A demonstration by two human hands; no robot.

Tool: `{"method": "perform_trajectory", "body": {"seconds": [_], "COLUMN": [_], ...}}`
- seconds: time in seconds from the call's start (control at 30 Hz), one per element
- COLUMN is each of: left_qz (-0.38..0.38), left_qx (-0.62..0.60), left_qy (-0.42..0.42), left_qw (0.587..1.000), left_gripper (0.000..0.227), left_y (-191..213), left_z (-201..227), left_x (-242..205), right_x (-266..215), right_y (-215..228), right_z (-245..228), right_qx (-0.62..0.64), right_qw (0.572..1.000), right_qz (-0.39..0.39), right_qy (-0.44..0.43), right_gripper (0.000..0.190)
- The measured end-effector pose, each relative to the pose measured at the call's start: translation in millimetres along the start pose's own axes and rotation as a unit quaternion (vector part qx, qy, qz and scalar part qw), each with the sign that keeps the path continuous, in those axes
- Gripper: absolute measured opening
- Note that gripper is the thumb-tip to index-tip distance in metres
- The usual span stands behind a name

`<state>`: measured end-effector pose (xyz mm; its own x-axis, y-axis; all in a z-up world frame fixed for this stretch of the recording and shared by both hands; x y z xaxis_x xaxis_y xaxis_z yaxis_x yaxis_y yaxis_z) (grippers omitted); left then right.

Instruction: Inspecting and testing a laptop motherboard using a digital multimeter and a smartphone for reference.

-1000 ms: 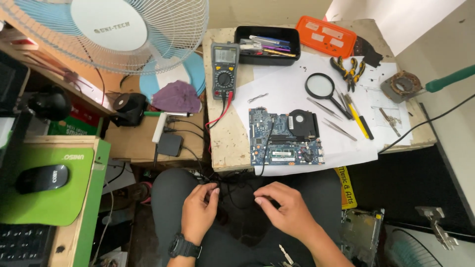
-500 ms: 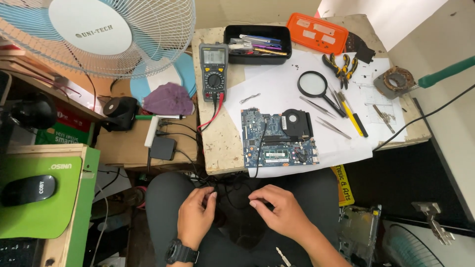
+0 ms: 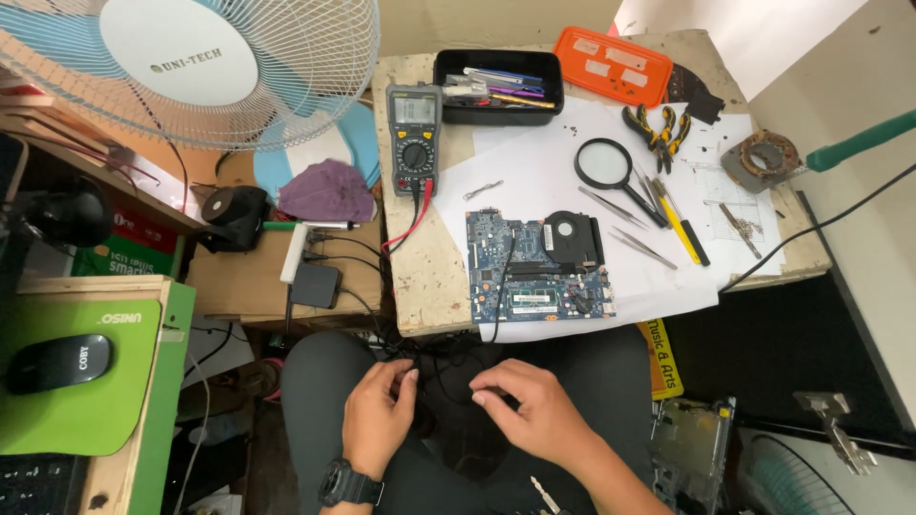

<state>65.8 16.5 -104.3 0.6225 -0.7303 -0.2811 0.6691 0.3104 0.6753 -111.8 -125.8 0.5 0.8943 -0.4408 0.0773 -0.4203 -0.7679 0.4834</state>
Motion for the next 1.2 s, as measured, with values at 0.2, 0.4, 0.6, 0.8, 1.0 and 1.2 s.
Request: {"method": "perform_trajectory", "body": {"seconds": [0.2, 0.4, 0.6, 0.8, 1.0, 1.2], "left_qz": [-0.007, -0.007, 0.023, 0.085, 0.065, 0.070], "left_qx": [0.002, -0.004, -0.015, -0.026, -0.069, -0.090], "left_qy": [0.005, -0.001, -0.021, -0.071, -0.078, -0.085], "left_qw": [1.000, 1.000, 0.999, 0.993, 0.992, 0.990], "left_gripper": [0.035, 0.035, 0.031, 0.024, 0.029, 0.030], "left_y": [0, -2, 1, 9, 12, 12], "left_z": [1, -2, 0, 4, 5, 0], "left_x": [0, 0, 1, -3, -7, -7], "right_x": [2, 7, 12, 20, 32, 38], "right_y": [-10, -6, -8, -33, -55, -43], "right_z": [-1, -11, -26, -46, -69, -75], "right_qx": [0.012, 0.006, 0.010, 0.006, -0.023, -0.045], "right_qw": [0.999, 1.000, 1.000, 0.997, 0.991, 0.993], "right_qz": [-0.033, -0.024, -0.028, -0.070, -0.119, -0.072], "right_qy": [-0.018, -0.002, 0.009, 0.024, 0.056, 0.082], "right_gripper": [0.015, 0.015, 0.014, 0.014, 0.015, 0.016]}}
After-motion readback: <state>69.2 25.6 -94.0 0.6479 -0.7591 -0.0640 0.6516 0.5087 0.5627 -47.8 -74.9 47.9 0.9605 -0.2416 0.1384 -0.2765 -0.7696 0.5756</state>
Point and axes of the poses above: each hand's wrist, its own x-axis towards the middle knuckle, its own y-axis out of the back of the hand, z = x × y, the point moved 10 cm from there along x, towards the middle knuckle, and after that the axes turned 4 degrees about -z, right-handed, at the moved point
